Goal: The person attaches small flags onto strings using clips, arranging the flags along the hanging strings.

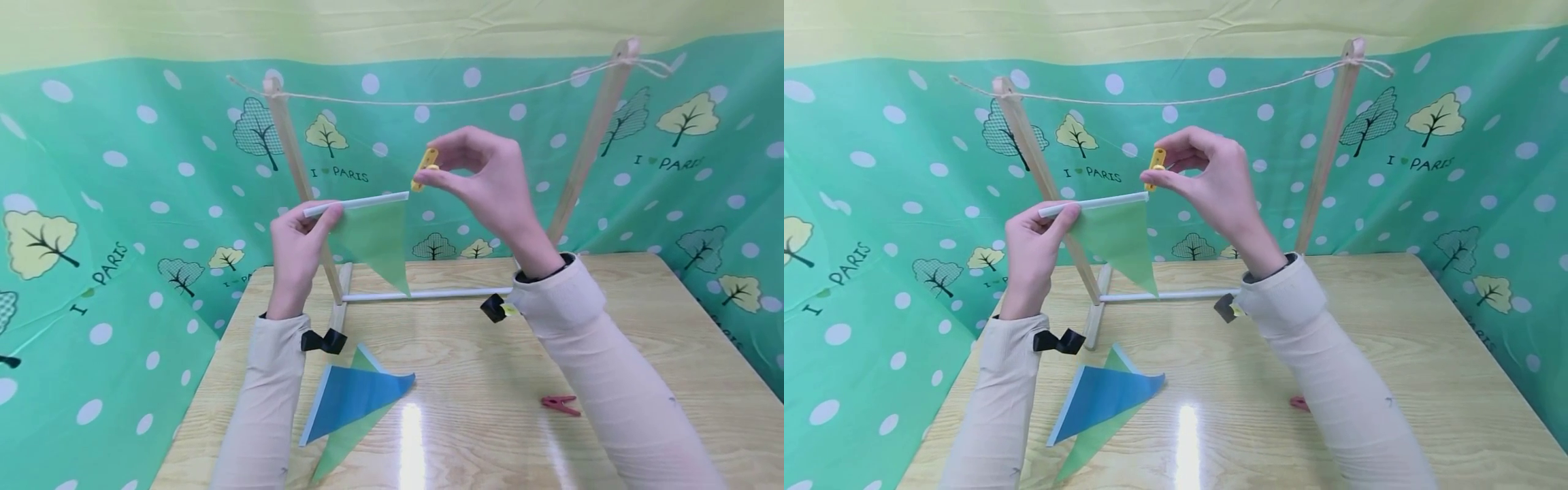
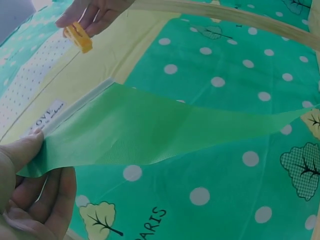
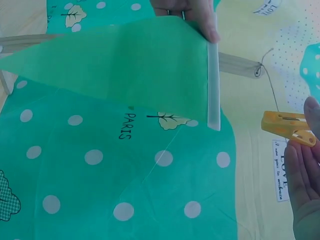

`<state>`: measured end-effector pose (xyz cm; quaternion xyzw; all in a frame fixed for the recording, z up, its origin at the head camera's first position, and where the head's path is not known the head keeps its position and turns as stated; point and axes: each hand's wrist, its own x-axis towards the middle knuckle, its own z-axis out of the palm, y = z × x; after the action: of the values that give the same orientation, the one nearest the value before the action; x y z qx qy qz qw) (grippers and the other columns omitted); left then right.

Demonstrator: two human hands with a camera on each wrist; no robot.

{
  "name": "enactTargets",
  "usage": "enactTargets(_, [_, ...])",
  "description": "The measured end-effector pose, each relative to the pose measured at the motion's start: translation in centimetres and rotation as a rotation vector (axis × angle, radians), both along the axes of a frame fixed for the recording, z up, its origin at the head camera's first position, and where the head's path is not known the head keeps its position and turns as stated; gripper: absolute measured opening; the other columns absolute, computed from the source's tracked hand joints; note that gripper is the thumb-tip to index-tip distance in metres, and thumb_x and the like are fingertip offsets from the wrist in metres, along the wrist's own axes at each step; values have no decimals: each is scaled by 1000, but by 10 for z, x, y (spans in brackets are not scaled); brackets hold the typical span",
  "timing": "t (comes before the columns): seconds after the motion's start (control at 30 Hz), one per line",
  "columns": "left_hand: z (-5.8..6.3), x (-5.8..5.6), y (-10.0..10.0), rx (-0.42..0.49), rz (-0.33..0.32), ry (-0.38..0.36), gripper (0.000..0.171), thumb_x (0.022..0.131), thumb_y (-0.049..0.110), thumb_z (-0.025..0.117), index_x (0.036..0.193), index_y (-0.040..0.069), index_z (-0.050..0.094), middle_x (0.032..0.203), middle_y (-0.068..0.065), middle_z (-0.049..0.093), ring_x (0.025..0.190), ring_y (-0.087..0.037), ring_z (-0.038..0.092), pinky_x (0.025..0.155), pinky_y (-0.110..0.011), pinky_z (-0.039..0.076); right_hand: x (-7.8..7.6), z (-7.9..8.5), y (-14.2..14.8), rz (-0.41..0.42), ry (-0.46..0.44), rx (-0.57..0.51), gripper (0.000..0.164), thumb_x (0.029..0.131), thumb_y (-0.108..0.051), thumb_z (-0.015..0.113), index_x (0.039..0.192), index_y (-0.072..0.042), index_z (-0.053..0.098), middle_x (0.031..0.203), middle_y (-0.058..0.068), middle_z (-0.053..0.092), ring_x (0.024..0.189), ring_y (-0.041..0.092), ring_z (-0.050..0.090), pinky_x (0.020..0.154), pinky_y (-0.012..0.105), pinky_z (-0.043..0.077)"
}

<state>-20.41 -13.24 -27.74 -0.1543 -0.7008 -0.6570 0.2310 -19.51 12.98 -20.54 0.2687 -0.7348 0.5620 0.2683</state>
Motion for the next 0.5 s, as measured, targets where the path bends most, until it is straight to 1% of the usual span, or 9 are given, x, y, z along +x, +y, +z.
enactTargets(0.13, [5,-4,0,-2,5,6,21,89,24,77,99,6,78,89,1,74,72,-12,62,69,-22,47,-4,5,-7,-6,-14,-17,28,77,-5,84,101,1,72,92,6,73,82,12,70,84,26,56])
enactTargets(0.23, [9,-8,0,13,1,13,20,89,22,76,99,5,78,88,0,74,70,-12,60,65,-22,45,-7,8,-11,-10,-15,-14,29,77,-6,85,100,1,71,92,7,73,82,11,69,84,26,56])
enactTargets(0.3, [11,-10,0,19,-5,14,21,90,22,76,100,4,77,89,1,74,71,-12,61,67,-22,46,-9,11,-13,-15,-9,-11,29,75,-7,86,99,1,71,92,8,72,81,12,69,84,26,56])
enactTargets(0.4, [15,-14,2,10,-14,24,25,91,23,74,103,1,76,91,2,74,77,-13,65,73,-24,50,-13,16,-16,-14,5,-13,29,74,-7,87,97,1,71,91,8,71,80,13,68,83,26,56])
enactTargets(0.5, [19,-17,5,6,-13,36,28,92,24,73,104,0,75,92,3,74,79,-14,66,78,-25,52,-17,22,-20,2,14,-19,27,75,-5,86,96,2,71,91,9,71,80,13,68,83,26,56])
